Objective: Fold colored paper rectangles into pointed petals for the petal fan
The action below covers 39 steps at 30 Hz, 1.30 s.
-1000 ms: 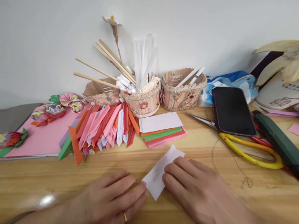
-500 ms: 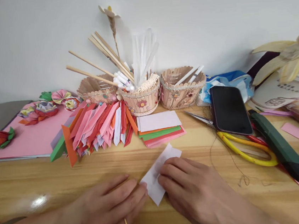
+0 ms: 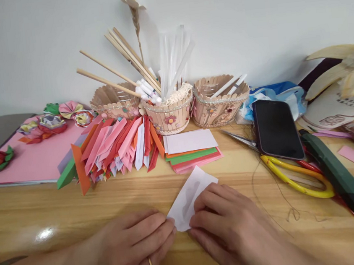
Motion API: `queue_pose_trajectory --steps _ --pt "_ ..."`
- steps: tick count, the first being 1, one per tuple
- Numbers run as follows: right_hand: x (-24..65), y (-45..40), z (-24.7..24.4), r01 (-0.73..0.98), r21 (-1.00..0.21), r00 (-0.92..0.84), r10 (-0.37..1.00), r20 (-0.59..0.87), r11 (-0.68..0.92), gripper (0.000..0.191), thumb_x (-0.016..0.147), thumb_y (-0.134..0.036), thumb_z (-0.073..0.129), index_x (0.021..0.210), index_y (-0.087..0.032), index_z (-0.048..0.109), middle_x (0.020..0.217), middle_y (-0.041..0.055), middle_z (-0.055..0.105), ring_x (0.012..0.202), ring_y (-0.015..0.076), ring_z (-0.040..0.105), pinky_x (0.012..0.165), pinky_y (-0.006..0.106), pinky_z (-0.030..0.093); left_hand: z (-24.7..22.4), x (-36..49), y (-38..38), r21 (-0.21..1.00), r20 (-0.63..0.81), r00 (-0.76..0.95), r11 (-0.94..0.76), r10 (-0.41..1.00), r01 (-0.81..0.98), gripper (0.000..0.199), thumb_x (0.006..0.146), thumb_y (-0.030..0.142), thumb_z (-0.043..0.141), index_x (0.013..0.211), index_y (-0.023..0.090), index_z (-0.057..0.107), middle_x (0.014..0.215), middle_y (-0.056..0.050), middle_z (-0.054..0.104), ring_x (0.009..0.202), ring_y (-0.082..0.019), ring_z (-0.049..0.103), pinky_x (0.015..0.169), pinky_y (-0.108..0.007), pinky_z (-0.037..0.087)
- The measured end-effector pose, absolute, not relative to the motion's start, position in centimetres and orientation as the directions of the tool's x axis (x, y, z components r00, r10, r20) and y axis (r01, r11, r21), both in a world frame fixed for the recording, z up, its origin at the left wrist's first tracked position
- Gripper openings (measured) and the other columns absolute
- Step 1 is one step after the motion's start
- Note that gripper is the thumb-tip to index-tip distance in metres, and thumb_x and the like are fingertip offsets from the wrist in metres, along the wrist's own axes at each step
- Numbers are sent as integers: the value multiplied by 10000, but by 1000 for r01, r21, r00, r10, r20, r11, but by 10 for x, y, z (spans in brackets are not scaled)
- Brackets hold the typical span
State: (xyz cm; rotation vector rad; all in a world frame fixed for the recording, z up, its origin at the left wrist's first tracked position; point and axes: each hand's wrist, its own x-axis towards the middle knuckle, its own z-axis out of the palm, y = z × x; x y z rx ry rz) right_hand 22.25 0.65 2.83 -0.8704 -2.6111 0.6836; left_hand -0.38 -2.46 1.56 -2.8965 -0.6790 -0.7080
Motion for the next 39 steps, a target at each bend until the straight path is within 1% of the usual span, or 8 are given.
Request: queue_pose_trajectory --steps 5,13,18,23,25,29,33,39 --pt "218 3 26 581 -546 -685 725 72 603 178 855 -115 496 700 -196 528 732 22 569 707 160 553 613 279 456 13 -3 -26 79 434 789 -891 434 447 377 949 75 307 890 104 679 926 -50 683 844 -158 603 748 -248 511" --pt "211 5 26 612 -517 -663 744 77 599 192 857 -113 459 690 -189 516 715 30 559 685 167 545 606 298 454 15 1 -26 169 397 770 -864 500 474 388 926 49 277 821 118 644 842 -49 661 712 -154 584 604 -251 527" --pt "210 5 27 604 -501 -665 738 111 620 191 830 -93 487 667 -190 511 682 18 552 652 161 540 590 284 445 16 1 -24 202 367 778 -860 511 469 406 947 79 231 886 101 632 830 -54 653 728 -166 597 614 -260 535" --pt "210 6 27 599 -525 -651 749 121 605 195 800 -73 517 649 -196 506 678 11 558 648 153 545 569 260 434 13 6 -24 212 377 741 -830 556 515 294 964 105 296 987 114 589 804 -27 644 718 -155 601 645 -265 527" --pt "211 6 26 601 -538 -646 756 109 591 195 798 -71 518 649 -196 501 680 10 556 653 153 545 566 259 429 11 9 -25 288 370 686 -780 626 556 235 974 145 347 943 142 580 782 3 637 714 -141 606 632 -247 516" --pt "213 3 23 611 -568 -628 774 75 551 185 833 -99 508 679 -202 496 719 13 552 696 163 541 601 277 430 8 12 -27 483 208 612 -624 763 614 192 971 222 413 855 167 556 807 22 632 762 -122 616 637 -226 500" --pt "213 3 24 610 -582 -636 770 46 538 183 874 -121 468 719 -202 522 758 27 556 727 172 541 620 292 439 7 11 -27 488 150 634 -615 759 620 139 962 229 447 885 172 547 843 18 630 798 -126 609 646 -228 490" --pt "209 5 26 606 -517 -670 738 77 604 186 863 -119 466 697 -199 491 722 27 543 689 174 532 603 302 445 11 13 -25 504 189 606 -606 772 615 127 934 209 503 811 179 511 783 41 595 716 -101 583 601 -213 467"
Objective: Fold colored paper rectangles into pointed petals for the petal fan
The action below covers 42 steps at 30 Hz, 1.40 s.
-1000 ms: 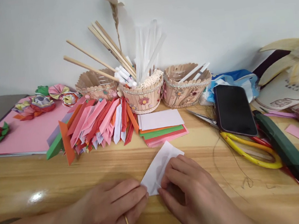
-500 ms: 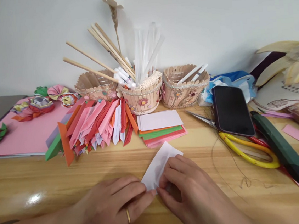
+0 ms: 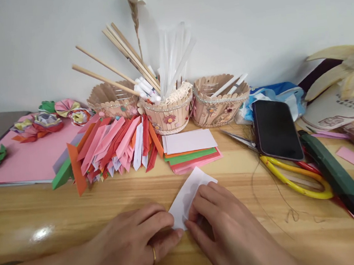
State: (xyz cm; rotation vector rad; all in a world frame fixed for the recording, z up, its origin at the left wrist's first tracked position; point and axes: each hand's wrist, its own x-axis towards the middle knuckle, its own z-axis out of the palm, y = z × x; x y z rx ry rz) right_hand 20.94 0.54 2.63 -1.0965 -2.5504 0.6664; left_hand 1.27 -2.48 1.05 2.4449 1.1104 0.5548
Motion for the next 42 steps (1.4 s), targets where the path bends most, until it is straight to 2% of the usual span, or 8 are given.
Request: queue_pose_trajectory --steps 5,9,16,20,26,31,35,42 --pt "214 6 21 644 -531 -616 785 66 550 121 819 -129 524 767 -215 456 748 11 531 617 140 505 513 246 420 13 12 -25 464 169 670 -658 723 593 155 966 194 442 841 166 529 823 31 605 775 -115 569 610 -222 455" --pt "221 12 22 591 -505 -695 715 78 629 92 857 -131 495 817 -213 505 828 35 555 720 161 539 587 271 445 12 8 -26 285 227 741 -771 632 570 119 959 182 443 920 162 554 862 5 601 804 -165 561 598 -272 451" --pt "229 15 39 403 -427 -888 460 33 810 235 870 -203 558 1101 -225 600 984 66 625 923 212 587 791 345 497 4 -1 -24 9 422 721 -798 550 603 99 898 174 538 945 117 603 977 -60 597 919 -226 527 814 -387 445" --pt "225 6 41 425 -416 -876 481 37 804 437 805 -248 643 1230 -202 554 987 85 637 904 235 622 734 330 548 4 -2 -24 10 422 731 -809 537 588 211 929 131 419 1001 79 611 935 -79 606 875 -210 541 775 -352 460" --pt "223 7 37 446 -616 -798 600 55 649 225 915 -171 471 1044 -257 635 911 29 637 809 141 639 675 218 536 5 4 -29 45 384 725 -796 572 603 235 945 131 381 1013 98 604 886 -60 612 835 -180 557 767 -311 470" --pt "228 12 24 565 -500 -642 730 234 657 225 913 -176 459 1067 -231 615 954 69 637 819 185 635 676 302 537 7 2 -30 -69 405 770 -824 493 563 291 938 92 350 1015 82 630 996 -87 629 944 -206 558 853 -360 456" --pt "227 13 19 633 -519 -606 785 129 574 159 903 -203 484 995 -210 614 883 52 649 759 177 630 646 294 522 5 -2 -29 -158 472 761 -807 445 570 348 938 65 305 997 57 648 1049 -112 647 995 -236 558 868 -408 455" --pt "218 6 25 729 -502 -545 839 -14 465 210 877 -224 488 677 -214 552 624 -5 598 530 138 545 455 232 396 5 -2 -25 -109 503 730 -804 463 585 369 960 81 274 1029 40 635 1041 -121 662 985 -235 578 885 -389 460"
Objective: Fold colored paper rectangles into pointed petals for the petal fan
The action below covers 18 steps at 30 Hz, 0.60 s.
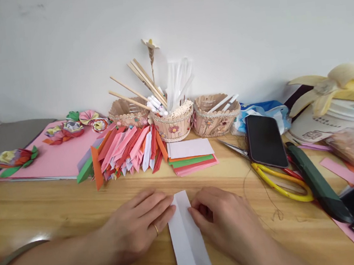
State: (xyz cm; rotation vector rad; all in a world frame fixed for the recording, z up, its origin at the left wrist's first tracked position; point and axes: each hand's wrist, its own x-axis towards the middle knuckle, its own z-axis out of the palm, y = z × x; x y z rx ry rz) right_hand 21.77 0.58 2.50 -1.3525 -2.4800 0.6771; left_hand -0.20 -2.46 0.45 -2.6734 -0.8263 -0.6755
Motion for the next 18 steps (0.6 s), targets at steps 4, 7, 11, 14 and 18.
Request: queue_pose_trajectory --steps 4,7,11,14,18 --pt "210 4 25 765 -471 -489 872 17 439 169 858 -262 522 698 -213 544 610 -12 587 506 137 533 444 229 376 8 -1 -20 -44 479 741 -830 471 556 372 972 80 268 998 45 637 992 -93 663 919 -214 584 854 -366 472" --pt "204 6 24 781 -450 -454 889 69 433 182 858 -275 539 688 -210 538 586 -22 581 494 140 540 442 231 371 10 -3 -16 -27 467 750 -840 469 542 316 976 92 316 1014 56 627 970 -79 663 903 -206 576 847 -367 472" --pt "201 8 20 764 -443 -455 879 145 469 151 860 -243 543 715 -201 540 598 -21 587 495 141 549 437 233 375 10 -7 -13 -1 442 757 -844 481 537 265 978 118 359 1025 86 619 1025 -72 652 954 -205 552 902 -391 444" --pt "203 8 15 702 -437 -516 824 233 563 141 889 -223 501 767 -192 565 681 7 617 584 153 588 503 248 431 8 -10 -11 -9 443 766 -852 466 523 269 984 139 354 1014 110 620 1078 -65 643 1007 -216 531 953 -418 406" --pt "209 5 11 579 -408 -631 705 325 706 175 940 -202 433 940 -199 608 869 39 645 764 162 619 653 272 487 6 -11 -9 -15 452 766 -855 457 519 264 982 141 365 992 113 627 1052 -56 655 1045 -224 515 973 -414 382"
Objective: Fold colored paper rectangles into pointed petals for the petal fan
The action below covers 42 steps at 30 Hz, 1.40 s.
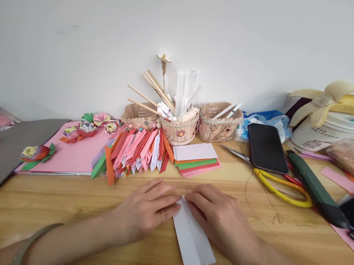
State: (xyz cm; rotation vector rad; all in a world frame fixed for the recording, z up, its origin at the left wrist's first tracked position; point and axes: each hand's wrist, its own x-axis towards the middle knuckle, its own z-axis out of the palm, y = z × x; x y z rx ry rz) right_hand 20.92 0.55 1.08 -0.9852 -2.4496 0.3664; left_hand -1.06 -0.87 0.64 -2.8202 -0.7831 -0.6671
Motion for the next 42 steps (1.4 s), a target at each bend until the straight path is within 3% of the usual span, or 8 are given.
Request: queue_pose_trajectory --steps 4,11,20,24,28,32,37,42 --pt "214 5 9 504 -290 -705 582 405 813 208 956 -166 407 986 -165 613 857 63 621 731 163 594 613 271 481 9 -13 -5 -31 452 784 -871 426 491 281 989 142 346 1036 116 622 1068 -48 653 1097 -234 493 976 -406 380" --pt "214 3 16 449 -125 -804 461 374 885 407 995 -175 241 959 -94 638 809 109 607 719 196 571 587 308 488 9 -15 -5 -39 411 798 -865 441 499 270 991 154 365 1113 133 605 1090 -40 646 1159 -242 470 1012 -440 366" --pt "209 2 22 425 -48 -842 414 346 904 426 988 -143 223 931 -67 638 785 118 601 704 211 551 593 335 485 6 -14 -8 -107 483 801 -884 354 455 191 963 133 452 1060 98 613 980 -44 659 1065 -198 520 1031 -407 353" --pt "209 4 21 414 -16 -856 395 333 910 424 983 -129 222 922 -78 638 766 107 597 678 207 537 585 341 476 0 -11 -9 -44 471 780 -873 411 486 140 952 148 483 984 108 614 943 -37 647 1077 -196 510 1034 -401 356" --pt "212 7 21 404 -100 -853 414 318 909 361 980 -148 273 955 -97 630 777 91 598 694 198 537 613 337 476 2 -10 -10 -41 456 785 -872 419 488 159 962 146 458 964 109 612 957 -40 642 1062 -199 517 1030 -407 360" --pt "218 9 21 412 -317 -817 500 286 855 246 936 -140 397 1003 -135 633 833 86 595 754 198 543 648 335 473 9 -9 -9 -61 435 802 -876 408 479 241 981 126 376 1076 97 595 936 -53 634 993 -198 542 953 -396 421" --pt "220 14 21 401 -557 -778 591 212 727 298 906 -92 397 1039 -187 646 891 76 585 827 187 555 690 318 483 10 -5 -10 -41 437 775 -851 456 524 207 970 137 414 1020 108 613 885 -38 621 910 -193 552 897 -398 458" --pt "217 16 21 427 -559 -763 615 199 711 320 917 -101 387 1127 -189 612 898 71 568 832 177 554 708 304 491 8 -6 -12 -50 411 788 -851 459 523 184 962 145 433 1037 115 599 950 -58 617 955 -206 550 924 -422 452"
